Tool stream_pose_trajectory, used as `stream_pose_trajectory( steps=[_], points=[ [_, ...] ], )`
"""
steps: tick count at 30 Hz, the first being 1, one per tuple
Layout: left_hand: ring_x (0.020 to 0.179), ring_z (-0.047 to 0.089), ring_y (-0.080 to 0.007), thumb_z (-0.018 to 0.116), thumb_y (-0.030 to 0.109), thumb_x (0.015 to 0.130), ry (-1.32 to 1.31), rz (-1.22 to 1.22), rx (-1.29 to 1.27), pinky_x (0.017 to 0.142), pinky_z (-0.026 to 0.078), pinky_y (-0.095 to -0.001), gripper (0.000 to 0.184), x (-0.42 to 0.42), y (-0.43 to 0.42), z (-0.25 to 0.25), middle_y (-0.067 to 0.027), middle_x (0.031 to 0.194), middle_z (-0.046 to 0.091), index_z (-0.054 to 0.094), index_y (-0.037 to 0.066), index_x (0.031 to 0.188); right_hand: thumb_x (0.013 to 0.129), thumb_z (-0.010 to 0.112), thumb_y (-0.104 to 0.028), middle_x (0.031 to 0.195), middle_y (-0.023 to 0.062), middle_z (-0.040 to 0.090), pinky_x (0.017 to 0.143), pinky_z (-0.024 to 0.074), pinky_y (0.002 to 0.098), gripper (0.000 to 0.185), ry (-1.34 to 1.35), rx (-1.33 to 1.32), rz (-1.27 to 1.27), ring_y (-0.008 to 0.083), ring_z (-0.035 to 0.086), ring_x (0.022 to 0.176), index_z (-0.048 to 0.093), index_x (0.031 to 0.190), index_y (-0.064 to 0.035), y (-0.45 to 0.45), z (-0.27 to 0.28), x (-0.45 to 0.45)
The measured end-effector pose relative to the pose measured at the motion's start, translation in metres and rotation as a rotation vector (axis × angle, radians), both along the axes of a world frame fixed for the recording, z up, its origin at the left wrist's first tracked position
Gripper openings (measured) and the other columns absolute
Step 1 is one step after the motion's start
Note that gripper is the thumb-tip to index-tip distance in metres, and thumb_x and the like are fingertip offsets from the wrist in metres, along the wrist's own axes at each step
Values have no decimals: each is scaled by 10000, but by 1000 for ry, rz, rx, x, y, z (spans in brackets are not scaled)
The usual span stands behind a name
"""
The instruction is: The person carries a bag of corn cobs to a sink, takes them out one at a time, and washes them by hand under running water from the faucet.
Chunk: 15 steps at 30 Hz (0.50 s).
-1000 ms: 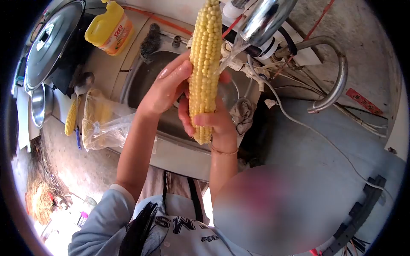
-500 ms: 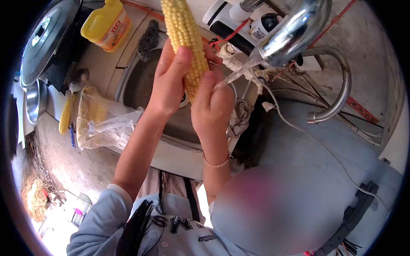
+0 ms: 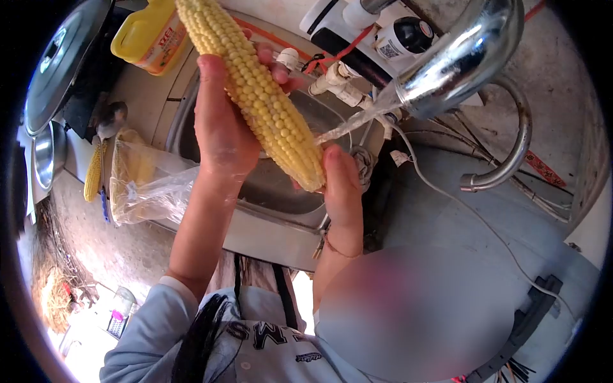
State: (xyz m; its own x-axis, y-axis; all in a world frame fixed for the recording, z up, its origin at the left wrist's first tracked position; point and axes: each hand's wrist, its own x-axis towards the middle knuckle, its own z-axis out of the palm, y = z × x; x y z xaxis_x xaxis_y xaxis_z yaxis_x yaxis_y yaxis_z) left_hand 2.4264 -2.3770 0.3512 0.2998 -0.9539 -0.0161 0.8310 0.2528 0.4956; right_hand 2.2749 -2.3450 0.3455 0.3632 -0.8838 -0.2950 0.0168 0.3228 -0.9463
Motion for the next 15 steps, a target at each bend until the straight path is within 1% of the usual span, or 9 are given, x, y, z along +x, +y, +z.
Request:
stream_pose_trajectory(
  steps=[2,4,8,9,10,11,12,13,15],
  points=[
    [816,496,-182,407,480,884,24,7,-40,801,445,-394,453,0,1,-3,-63,935,461,391,80,1095,859,363,-576,873,100,583,480,387,194,686,-40,16,-74,96,529,617,486,1077,62,1,0,8],
    [838,493,-180,416,462,887,27,78,-3,803,447,-392,439,-1,3,-1,-60,948,460,384,80,1100,753,493,-650,871,74,572,465,345,185,793,29,-122,-99,74,488,596,458,1106,59,1,0,14],
    [866,499,-182,417,382,904,93,67,11,828,449,-407,364,4,6,-7,-52,980,470,381,69,1087,672,600,-651,901,58,569,458,325,179,858,19,-185,-109,60,482,613,424,1147,41,-2,1,25],
    [852,513,-179,478,297,891,47,105,67,820,464,-395,311,4,7,0,-55,990,480,386,67,1078,744,600,-487,896,67,580,540,389,209,642,8,-265,-136,100,524,697,472,1096,34,-1,-2,25],
    [852,513,-179,478,297,891,46,106,68,820,464,-395,311,3,9,1,-55,990,480,386,67,1078,780,601,-406,893,71,586,581,422,223,534,1,-306,-150,120,545,738,496,1070,30,0,-4,27],
    [808,536,-171,521,220,867,43,135,144,744,483,-368,270,3,10,1,-64,951,486,384,63,1038,817,601,-324,890,75,591,623,454,238,425,-5,-347,-163,140,566,780,520,1045,26,1,-6,29],
    [764,559,-164,565,142,842,41,165,221,667,502,-341,255,3,11,2,-74,911,492,382,60,999,822,577,-265,913,100,592,644,457,262,362,239,-558,-178,175,576,795,524,1033,24,2,-7,32],
    [764,559,-164,565,142,842,42,165,221,667,502,-341,255,1,12,0,-74,911,492,382,60,999,828,552,-206,936,125,593,666,460,286,300,487,-765,-190,211,585,810,529,1021,23,2,-8,35],
    [735,558,-149,586,37,795,52,310,222,636,492,-296,309,-4,14,-4,-64,901,492,363,64,1007,830,527,-168,932,138,593,677,459,308,264,574,-913,-189,245,585,803,534,1019,16,-4,-10,39]
  ],
)
